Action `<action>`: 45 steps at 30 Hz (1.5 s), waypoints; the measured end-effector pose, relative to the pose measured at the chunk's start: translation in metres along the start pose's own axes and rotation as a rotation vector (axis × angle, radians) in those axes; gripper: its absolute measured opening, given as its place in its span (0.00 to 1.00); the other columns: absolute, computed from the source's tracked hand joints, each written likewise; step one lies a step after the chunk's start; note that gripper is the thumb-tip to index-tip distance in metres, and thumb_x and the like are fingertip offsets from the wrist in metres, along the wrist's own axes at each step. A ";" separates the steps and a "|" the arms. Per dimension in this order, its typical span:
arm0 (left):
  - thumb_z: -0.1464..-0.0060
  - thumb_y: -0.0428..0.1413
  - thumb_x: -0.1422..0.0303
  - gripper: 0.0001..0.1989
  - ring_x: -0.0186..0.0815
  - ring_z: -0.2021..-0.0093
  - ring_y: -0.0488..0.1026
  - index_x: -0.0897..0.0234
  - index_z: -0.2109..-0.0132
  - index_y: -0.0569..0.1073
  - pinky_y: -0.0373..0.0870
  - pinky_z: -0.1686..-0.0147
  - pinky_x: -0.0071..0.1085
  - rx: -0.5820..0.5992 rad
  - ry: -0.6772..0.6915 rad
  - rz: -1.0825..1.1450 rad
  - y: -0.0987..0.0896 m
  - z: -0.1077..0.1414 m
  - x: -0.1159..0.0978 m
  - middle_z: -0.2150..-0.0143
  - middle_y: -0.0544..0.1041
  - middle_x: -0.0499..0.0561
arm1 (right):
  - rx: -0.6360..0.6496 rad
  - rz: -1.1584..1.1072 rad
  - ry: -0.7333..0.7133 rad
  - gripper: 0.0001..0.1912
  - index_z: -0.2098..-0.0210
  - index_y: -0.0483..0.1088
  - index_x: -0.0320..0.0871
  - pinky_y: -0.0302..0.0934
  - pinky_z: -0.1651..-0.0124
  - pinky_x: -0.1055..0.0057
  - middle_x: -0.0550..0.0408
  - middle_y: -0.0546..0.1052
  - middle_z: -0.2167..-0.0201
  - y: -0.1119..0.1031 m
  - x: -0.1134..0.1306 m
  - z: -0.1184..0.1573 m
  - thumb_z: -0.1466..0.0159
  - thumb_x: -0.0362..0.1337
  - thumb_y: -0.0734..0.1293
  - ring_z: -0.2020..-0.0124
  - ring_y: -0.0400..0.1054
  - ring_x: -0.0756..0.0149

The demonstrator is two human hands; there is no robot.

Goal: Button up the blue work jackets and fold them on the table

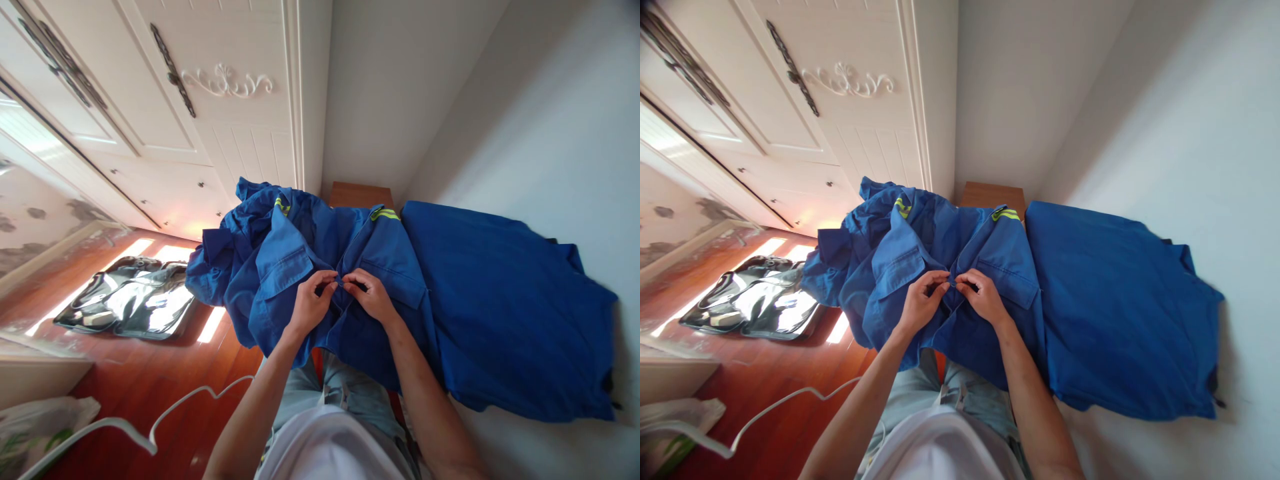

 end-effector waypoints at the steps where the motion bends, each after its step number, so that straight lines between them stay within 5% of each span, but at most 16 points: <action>1: 0.41 0.56 0.69 0.11 0.36 0.59 0.77 0.62 0.52 0.77 0.73 0.55 0.32 0.008 0.001 -0.019 0.000 0.000 -0.001 0.60 0.80 0.51 | -0.003 0.008 0.001 0.06 0.63 0.74 0.44 0.64 0.56 0.66 0.54 0.74 0.66 0.001 -0.001 0.000 0.35 0.38 0.66 0.62 0.70 0.63; 12: 0.42 0.55 0.72 0.11 0.39 0.58 0.78 0.59 0.56 0.80 0.73 0.53 0.36 -0.024 0.016 -0.118 -0.001 -0.002 -0.013 0.59 0.82 0.51 | 0.016 0.022 0.074 0.09 0.63 0.74 0.44 0.63 0.59 0.67 0.54 0.74 0.66 0.003 -0.007 0.001 0.34 0.42 0.65 0.64 0.69 0.64; 17: 0.45 0.55 0.73 0.08 0.35 0.65 0.77 0.62 0.60 0.78 0.73 0.61 0.31 -0.041 -0.047 -0.033 -0.002 -0.003 -0.002 0.65 0.80 0.49 | 0.045 0.079 0.001 0.09 0.63 0.73 0.44 0.63 0.58 0.67 0.53 0.74 0.66 0.003 0.006 0.000 0.32 0.42 0.63 0.63 0.69 0.63; 27: 0.45 0.59 0.68 0.09 0.37 0.60 0.78 0.61 0.57 0.78 0.74 0.57 0.33 -0.022 -0.047 -0.003 0.001 0.001 -0.002 0.61 0.81 0.51 | 0.000 0.346 -0.078 0.13 0.64 0.68 0.45 0.62 0.59 0.66 0.51 0.70 0.66 0.013 0.013 -0.001 0.29 0.37 0.54 0.64 0.66 0.62; 34: 0.46 0.59 0.69 0.06 0.35 0.65 0.77 0.63 0.61 0.78 0.73 0.62 0.31 -0.056 -0.113 0.010 -0.004 -0.001 0.013 0.65 0.80 0.50 | 0.085 0.232 -0.099 0.11 0.58 0.71 0.45 0.65 0.56 0.65 0.51 0.73 0.62 0.012 0.016 0.003 0.29 0.43 0.60 0.60 0.70 0.61; 45: 0.48 0.60 0.70 0.04 0.35 0.66 0.76 0.63 0.63 0.77 0.72 0.63 0.30 -0.081 -0.171 0.053 -0.002 -0.003 0.014 0.67 0.79 0.49 | 0.066 0.528 -0.244 0.12 0.62 0.74 0.44 0.66 0.58 0.63 0.48 0.74 0.66 0.018 0.028 0.002 0.31 0.35 0.58 0.64 0.69 0.60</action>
Point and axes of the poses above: each hand's wrist, its own z-axis away from the middle knuckle, its own y-axis out of the palm, x = y × z, the point moved 9 cm from there along -z, towards the middle knuckle
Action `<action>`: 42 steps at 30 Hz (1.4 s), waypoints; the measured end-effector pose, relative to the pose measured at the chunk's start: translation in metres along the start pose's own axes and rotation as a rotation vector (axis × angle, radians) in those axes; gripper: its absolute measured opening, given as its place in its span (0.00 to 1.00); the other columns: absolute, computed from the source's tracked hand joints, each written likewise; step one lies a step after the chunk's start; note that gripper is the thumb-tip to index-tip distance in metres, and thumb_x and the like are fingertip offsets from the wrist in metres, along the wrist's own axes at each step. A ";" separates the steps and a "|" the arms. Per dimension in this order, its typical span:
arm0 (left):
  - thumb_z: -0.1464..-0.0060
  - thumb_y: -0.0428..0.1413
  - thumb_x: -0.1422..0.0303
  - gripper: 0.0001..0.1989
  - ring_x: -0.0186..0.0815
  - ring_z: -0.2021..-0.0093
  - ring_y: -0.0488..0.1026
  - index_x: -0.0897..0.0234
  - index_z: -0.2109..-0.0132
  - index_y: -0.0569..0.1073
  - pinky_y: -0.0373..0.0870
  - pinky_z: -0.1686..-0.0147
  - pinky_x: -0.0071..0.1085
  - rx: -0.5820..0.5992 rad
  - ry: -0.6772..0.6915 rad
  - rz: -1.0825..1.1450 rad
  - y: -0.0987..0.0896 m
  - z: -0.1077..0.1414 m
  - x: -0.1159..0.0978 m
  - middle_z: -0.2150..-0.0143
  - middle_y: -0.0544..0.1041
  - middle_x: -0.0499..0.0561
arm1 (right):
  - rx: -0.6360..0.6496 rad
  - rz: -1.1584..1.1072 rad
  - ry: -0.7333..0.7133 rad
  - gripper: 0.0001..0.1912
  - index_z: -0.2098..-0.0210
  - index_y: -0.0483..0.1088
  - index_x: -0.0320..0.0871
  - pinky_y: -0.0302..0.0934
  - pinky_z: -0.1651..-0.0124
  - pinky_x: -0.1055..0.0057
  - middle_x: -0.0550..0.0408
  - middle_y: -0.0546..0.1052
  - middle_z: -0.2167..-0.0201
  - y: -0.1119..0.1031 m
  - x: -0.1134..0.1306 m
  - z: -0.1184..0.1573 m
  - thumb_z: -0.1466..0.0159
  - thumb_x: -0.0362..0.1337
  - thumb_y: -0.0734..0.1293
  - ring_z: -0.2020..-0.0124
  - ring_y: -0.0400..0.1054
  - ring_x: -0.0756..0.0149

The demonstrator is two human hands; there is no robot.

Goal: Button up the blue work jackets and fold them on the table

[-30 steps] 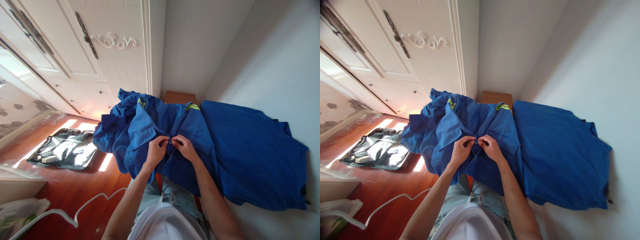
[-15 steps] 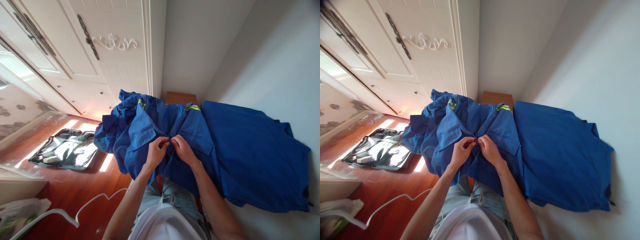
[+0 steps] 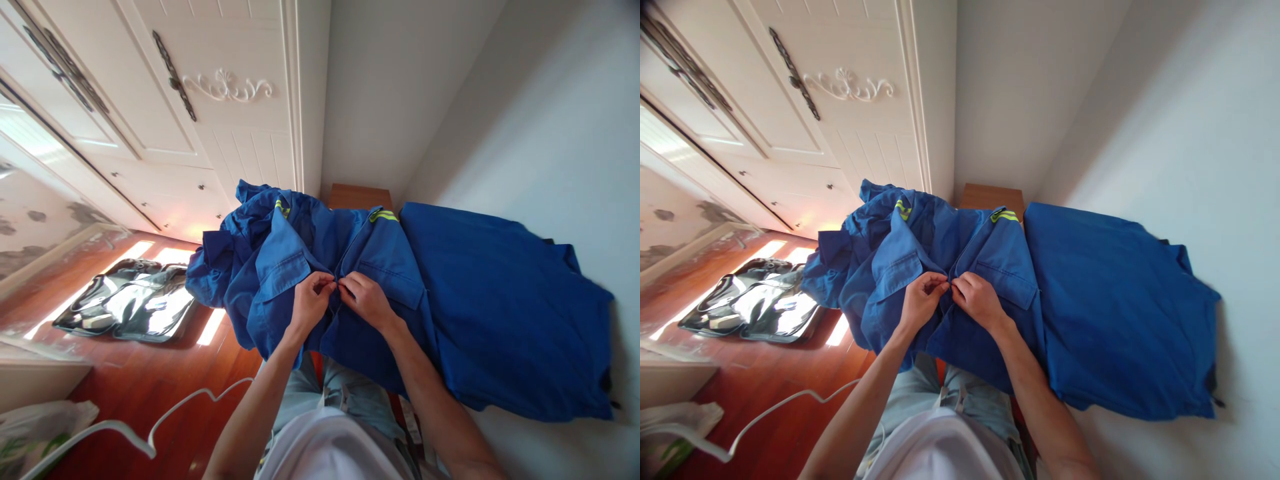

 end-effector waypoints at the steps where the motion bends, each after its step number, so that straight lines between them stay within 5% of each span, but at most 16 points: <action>1: 0.48 0.60 0.70 0.04 0.34 0.67 0.76 0.63 0.63 0.77 0.72 0.63 0.30 0.002 0.004 0.001 0.000 0.000 0.000 0.67 0.79 0.49 | 0.001 -0.041 0.008 0.12 0.62 0.74 0.44 0.66 0.58 0.63 0.49 0.74 0.66 -0.001 -0.001 -0.001 0.31 0.35 0.58 0.64 0.69 0.60; 7: 0.47 0.59 0.70 0.04 0.33 0.67 0.75 0.64 0.63 0.75 0.70 0.64 0.28 0.019 0.068 0.012 0.001 0.002 -0.001 0.67 0.78 0.48 | 0.045 -0.414 0.104 0.11 0.64 0.71 0.44 0.61 0.60 0.68 0.53 0.72 0.68 -0.003 -0.014 -0.001 0.30 0.41 0.60 0.65 0.67 0.64; 15: 0.45 0.58 0.69 0.03 0.32 0.67 0.74 0.64 0.63 0.74 0.70 0.65 0.27 0.025 0.076 -0.036 0.003 0.002 -0.002 0.67 0.78 0.48 | 0.171 -0.644 0.342 0.14 0.63 0.70 0.42 0.59 0.61 0.70 0.57 0.70 0.70 0.019 -0.036 0.002 0.32 0.46 0.61 0.67 0.64 0.67; 21: 0.41 0.56 0.60 0.11 0.32 0.75 0.70 0.62 0.62 0.76 0.66 0.71 0.27 0.028 0.124 -0.409 -0.018 0.009 -0.031 0.75 0.74 0.46 | 0.293 -0.459 0.335 0.08 0.60 0.73 0.43 0.59 0.60 0.70 0.56 0.75 0.65 0.012 -0.025 0.008 0.34 0.39 0.63 0.65 0.67 0.66; 25: 0.38 0.53 0.64 0.09 0.34 0.66 0.73 0.63 0.59 0.77 0.69 0.61 0.31 -0.133 0.347 -0.587 -0.046 0.007 -0.077 0.65 0.78 0.51 | 0.380 -0.195 0.327 0.07 0.59 0.75 0.44 0.58 0.60 0.70 0.53 0.77 0.63 -0.001 -0.015 0.005 0.36 0.36 0.65 0.65 0.69 0.65; 29: 0.36 0.51 0.65 0.11 0.40 0.49 0.72 0.61 0.53 0.76 0.67 0.47 0.37 -0.083 0.531 -0.766 -0.054 -0.011 -0.104 0.53 0.78 0.53 | 0.519 0.066 0.453 0.13 0.72 0.75 0.44 0.56 0.65 0.69 0.51 0.78 0.69 -0.008 -0.015 -0.004 0.34 0.40 0.64 0.65 0.72 0.61; 32: 0.36 0.52 0.61 0.14 0.44 0.45 0.70 0.60 0.49 0.76 0.64 0.45 0.41 0.137 0.533 -0.951 -0.048 -0.034 -0.096 0.50 0.78 0.54 | 0.552 0.211 0.534 0.17 0.73 0.75 0.45 0.56 0.66 0.68 0.48 0.80 0.68 -0.015 -0.020 -0.015 0.33 0.45 0.63 0.63 0.74 0.56; 35: 0.36 0.50 0.60 0.15 0.43 0.52 0.73 0.60 0.54 0.78 0.67 0.49 0.39 0.322 0.465 -1.073 -0.049 -0.047 -0.077 0.58 0.80 0.54 | 0.444 0.223 0.533 0.15 0.66 0.77 0.46 0.59 0.63 0.67 0.49 0.80 0.64 -0.023 -0.026 -0.033 0.32 0.46 0.62 0.60 0.74 0.55; 38: 0.35 0.47 0.62 0.16 0.43 0.55 0.74 0.61 0.56 0.79 0.69 0.52 0.37 0.314 0.402 -1.163 -0.057 -0.052 -0.066 0.61 0.80 0.55 | 0.297 0.202 0.475 0.14 0.54 0.75 0.44 0.62 0.57 0.68 0.48 0.80 0.59 -0.030 -0.035 -0.055 0.32 0.38 0.60 0.57 0.73 0.59; 42: 0.36 0.45 0.68 0.17 0.42 0.53 0.75 0.61 0.53 0.79 0.70 0.53 0.35 0.338 0.351 -1.251 -0.056 -0.058 -0.055 0.56 0.80 0.55 | 0.271 0.321 0.197 0.28 0.41 0.68 0.40 0.57 0.43 0.67 0.46 0.71 0.42 -0.020 -0.034 -0.087 0.41 0.22 0.59 0.43 0.65 0.59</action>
Point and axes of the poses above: each hand's wrist, its own z-axis away from the middle knuckle, its own y-axis out of the palm, x = y × z, the point moved 9 cm from there along -z, towards the middle knuckle
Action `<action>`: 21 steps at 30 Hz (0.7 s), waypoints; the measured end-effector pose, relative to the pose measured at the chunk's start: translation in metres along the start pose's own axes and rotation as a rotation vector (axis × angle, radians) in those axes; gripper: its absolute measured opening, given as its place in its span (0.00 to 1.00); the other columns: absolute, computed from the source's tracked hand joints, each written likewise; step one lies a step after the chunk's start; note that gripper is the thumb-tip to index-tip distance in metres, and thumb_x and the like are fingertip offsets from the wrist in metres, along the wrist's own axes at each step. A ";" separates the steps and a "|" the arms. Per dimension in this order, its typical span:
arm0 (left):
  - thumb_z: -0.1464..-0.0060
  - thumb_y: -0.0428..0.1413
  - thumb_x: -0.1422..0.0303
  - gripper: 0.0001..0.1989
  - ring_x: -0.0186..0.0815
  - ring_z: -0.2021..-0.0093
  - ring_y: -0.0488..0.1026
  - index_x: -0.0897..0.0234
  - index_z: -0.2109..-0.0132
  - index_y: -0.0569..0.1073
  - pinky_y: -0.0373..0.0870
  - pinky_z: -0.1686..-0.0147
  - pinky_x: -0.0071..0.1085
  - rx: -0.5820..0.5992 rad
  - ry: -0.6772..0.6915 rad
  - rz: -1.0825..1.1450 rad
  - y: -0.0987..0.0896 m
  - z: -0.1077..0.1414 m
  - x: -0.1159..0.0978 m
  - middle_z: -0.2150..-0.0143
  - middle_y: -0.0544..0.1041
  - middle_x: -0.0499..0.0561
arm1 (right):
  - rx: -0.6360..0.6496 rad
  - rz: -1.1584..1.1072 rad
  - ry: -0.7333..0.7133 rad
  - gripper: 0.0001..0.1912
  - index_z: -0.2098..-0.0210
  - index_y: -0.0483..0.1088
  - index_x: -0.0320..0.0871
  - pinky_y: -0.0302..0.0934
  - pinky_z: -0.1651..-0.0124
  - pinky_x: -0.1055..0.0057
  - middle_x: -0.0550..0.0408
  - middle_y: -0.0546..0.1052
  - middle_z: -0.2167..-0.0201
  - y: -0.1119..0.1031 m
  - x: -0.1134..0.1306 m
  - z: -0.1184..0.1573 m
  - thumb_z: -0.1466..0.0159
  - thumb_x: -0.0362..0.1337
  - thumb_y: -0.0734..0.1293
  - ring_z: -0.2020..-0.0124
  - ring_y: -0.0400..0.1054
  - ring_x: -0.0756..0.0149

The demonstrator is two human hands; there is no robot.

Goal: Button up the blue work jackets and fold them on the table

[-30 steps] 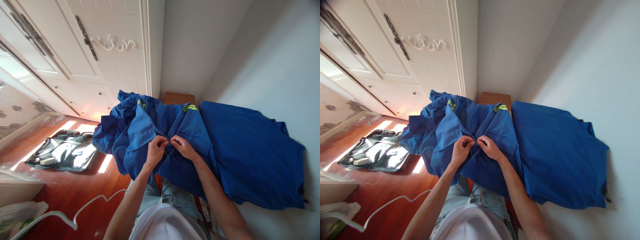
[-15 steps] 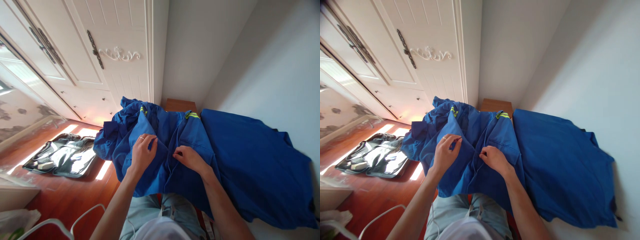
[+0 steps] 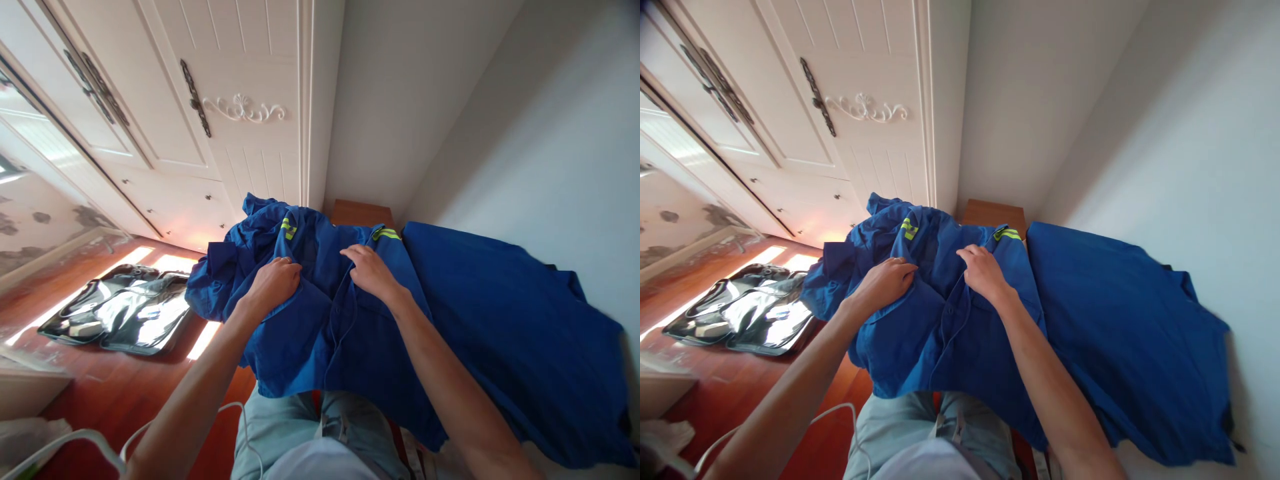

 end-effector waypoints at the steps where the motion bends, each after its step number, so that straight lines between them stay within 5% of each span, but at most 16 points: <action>1: 0.38 0.46 0.70 0.17 0.42 0.52 0.75 0.61 0.53 0.79 0.70 0.53 0.35 0.040 0.037 -0.005 0.005 -0.004 -0.002 0.53 0.79 0.55 | 0.044 0.049 -0.062 0.29 0.42 0.69 0.41 0.57 0.42 0.65 0.46 0.71 0.41 0.006 0.003 -0.007 0.41 0.22 0.60 0.42 0.64 0.57; 5: 0.45 0.49 0.75 0.19 0.39 0.48 0.75 0.57 0.53 0.80 0.69 0.50 0.30 0.257 0.270 0.017 0.025 -0.025 -0.015 0.47 0.78 0.50 | 0.302 0.216 -0.149 0.23 0.49 0.75 0.45 0.58 0.46 0.60 0.48 0.77 0.49 0.031 -0.002 -0.021 0.40 0.25 0.61 0.45 0.68 0.53; 9: 0.47 0.48 0.78 0.22 0.35 0.52 0.76 0.53 0.54 0.81 0.68 0.52 0.26 0.440 0.376 0.022 0.037 -0.040 -0.012 0.51 0.81 0.44 | 0.421 0.237 -0.161 0.20 0.52 0.77 0.48 0.57 0.46 0.60 0.52 0.79 0.50 0.030 -0.017 -0.020 0.38 0.28 0.60 0.46 0.69 0.55; 14: 0.52 0.55 0.75 0.17 0.38 0.57 0.77 0.59 0.57 0.82 0.69 0.55 0.28 0.581 0.394 -0.005 0.042 -0.051 -0.004 0.54 0.82 0.50 | 0.395 0.157 -0.135 0.17 0.54 0.77 0.48 0.58 0.47 0.59 0.51 0.79 0.52 0.016 -0.032 -0.014 0.34 0.33 0.59 0.49 0.72 0.55; 21: 0.58 0.59 0.73 0.18 0.37 0.59 0.77 0.58 0.58 0.82 0.69 0.57 0.27 0.718 0.339 0.283 0.032 -0.059 0.003 0.58 0.83 0.49 | 0.361 -0.021 -0.206 0.13 0.55 0.78 0.49 0.59 0.46 0.60 0.50 0.78 0.50 0.013 -0.035 -0.005 0.39 0.38 0.69 0.47 0.70 0.53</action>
Point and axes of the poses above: each hand's wrist, its own z-axis away from the middle knuckle, its own y-axis out of the palm, x = y × z, the point moved 9 cm from there along -z, towards the middle knuckle
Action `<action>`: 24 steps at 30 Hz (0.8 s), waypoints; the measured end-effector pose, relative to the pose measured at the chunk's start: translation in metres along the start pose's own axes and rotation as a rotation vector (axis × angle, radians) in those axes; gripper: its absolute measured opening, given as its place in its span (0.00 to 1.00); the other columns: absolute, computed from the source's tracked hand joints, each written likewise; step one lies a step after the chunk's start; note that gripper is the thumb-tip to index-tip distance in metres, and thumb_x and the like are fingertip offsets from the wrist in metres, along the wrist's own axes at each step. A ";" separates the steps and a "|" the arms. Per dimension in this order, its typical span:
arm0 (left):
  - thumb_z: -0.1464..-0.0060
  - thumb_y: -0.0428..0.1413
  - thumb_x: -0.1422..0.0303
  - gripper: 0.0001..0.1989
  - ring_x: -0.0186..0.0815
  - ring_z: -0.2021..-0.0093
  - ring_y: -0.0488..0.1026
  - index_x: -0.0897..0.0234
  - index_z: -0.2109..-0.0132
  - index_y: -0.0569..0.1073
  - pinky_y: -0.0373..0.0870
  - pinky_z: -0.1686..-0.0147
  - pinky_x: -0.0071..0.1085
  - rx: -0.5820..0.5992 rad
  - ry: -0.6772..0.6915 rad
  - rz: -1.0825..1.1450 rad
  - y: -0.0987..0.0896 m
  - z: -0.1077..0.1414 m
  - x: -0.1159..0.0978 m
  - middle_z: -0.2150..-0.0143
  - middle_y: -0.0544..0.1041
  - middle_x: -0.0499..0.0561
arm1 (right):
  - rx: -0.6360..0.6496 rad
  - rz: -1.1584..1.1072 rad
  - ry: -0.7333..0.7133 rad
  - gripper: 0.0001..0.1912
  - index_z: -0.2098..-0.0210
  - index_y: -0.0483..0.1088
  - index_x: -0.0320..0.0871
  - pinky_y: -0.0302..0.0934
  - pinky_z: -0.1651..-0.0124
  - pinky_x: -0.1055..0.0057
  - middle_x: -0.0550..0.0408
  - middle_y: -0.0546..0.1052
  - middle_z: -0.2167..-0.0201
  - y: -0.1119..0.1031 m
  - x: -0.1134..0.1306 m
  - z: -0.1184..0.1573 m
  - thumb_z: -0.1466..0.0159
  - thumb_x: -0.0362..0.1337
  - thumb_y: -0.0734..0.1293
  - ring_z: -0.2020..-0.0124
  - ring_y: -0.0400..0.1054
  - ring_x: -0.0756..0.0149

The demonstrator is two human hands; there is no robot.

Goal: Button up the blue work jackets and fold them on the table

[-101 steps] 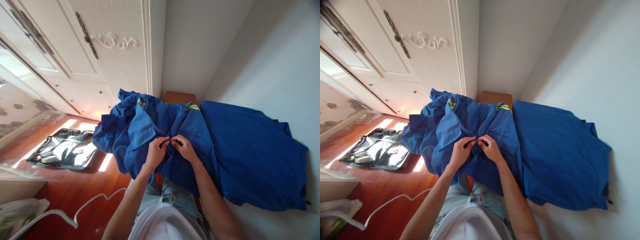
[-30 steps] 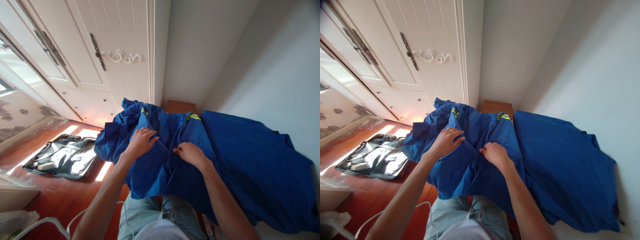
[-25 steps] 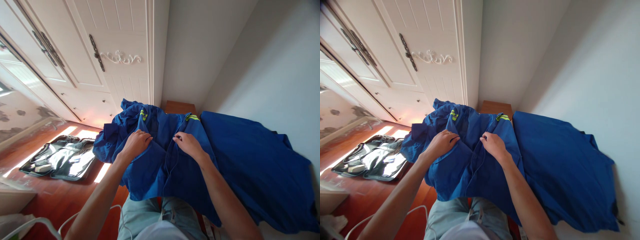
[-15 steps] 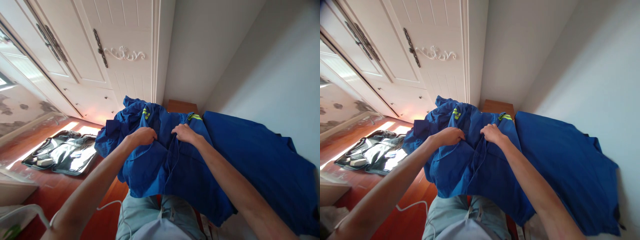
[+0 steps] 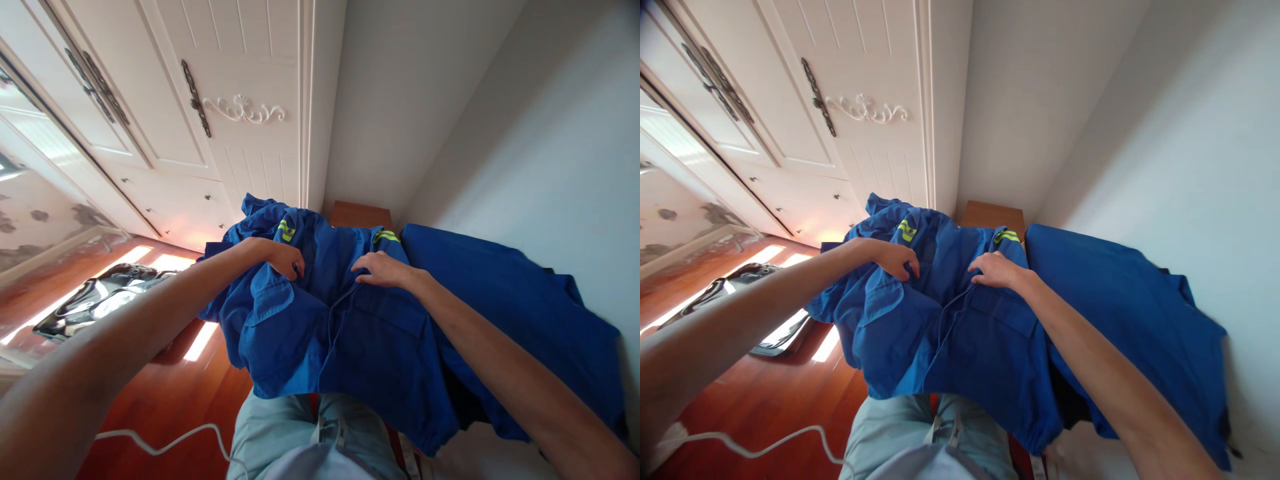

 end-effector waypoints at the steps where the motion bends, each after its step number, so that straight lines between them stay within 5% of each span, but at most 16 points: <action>1: 0.58 0.60 0.72 0.16 0.36 0.60 0.76 0.58 0.59 0.82 0.69 0.58 0.26 -0.001 0.008 0.041 -0.003 0.002 0.000 0.60 0.83 0.48 | 0.015 -0.048 -0.020 0.14 0.54 0.77 0.49 0.59 0.45 0.61 0.51 0.78 0.50 0.002 -0.001 0.001 0.40 0.39 0.70 0.46 0.70 0.54; 9: 0.58 0.66 0.65 0.15 0.40 0.56 0.75 0.57 0.58 0.82 0.65 0.53 0.29 -0.199 -0.047 -0.140 -0.030 0.016 -0.005 0.57 0.81 0.50 | -0.099 -0.059 -0.108 0.15 0.55 0.79 0.45 0.61 0.46 0.63 0.51 0.80 0.55 0.003 -0.005 0.003 0.39 0.30 0.65 0.52 0.72 0.57; 14: 0.51 0.62 0.64 0.06 0.40 0.57 0.74 0.56 0.63 0.81 0.65 0.57 0.31 -0.312 -0.062 -0.355 -0.038 0.022 -0.030 0.56 0.78 0.50 | -0.189 -0.186 -0.156 0.13 0.58 0.80 0.44 0.62 0.48 0.66 0.51 0.80 0.58 -0.003 -0.005 0.005 0.38 0.31 0.64 0.55 0.72 0.61; 24: 0.48 0.52 0.73 0.11 0.44 0.62 0.75 0.58 0.58 0.74 0.65 0.62 0.35 -0.342 -0.054 -0.390 -0.033 0.002 -0.070 0.64 0.78 0.51 | -0.488 0.007 -0.211 0.14 0.62 0.81 0.49 0.58 0.55 0.62 0.49 0.72 0.68 -0.034 0.023 0.024 0.32 0.39 0.62 0.63 0.63 0.61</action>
Point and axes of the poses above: each hand's wrist, its own z-axis away from the middle knuckle, its own y-axis out of the palm, x = y × z, the point moved 9 cm from there along -z, towards the middle knuckle
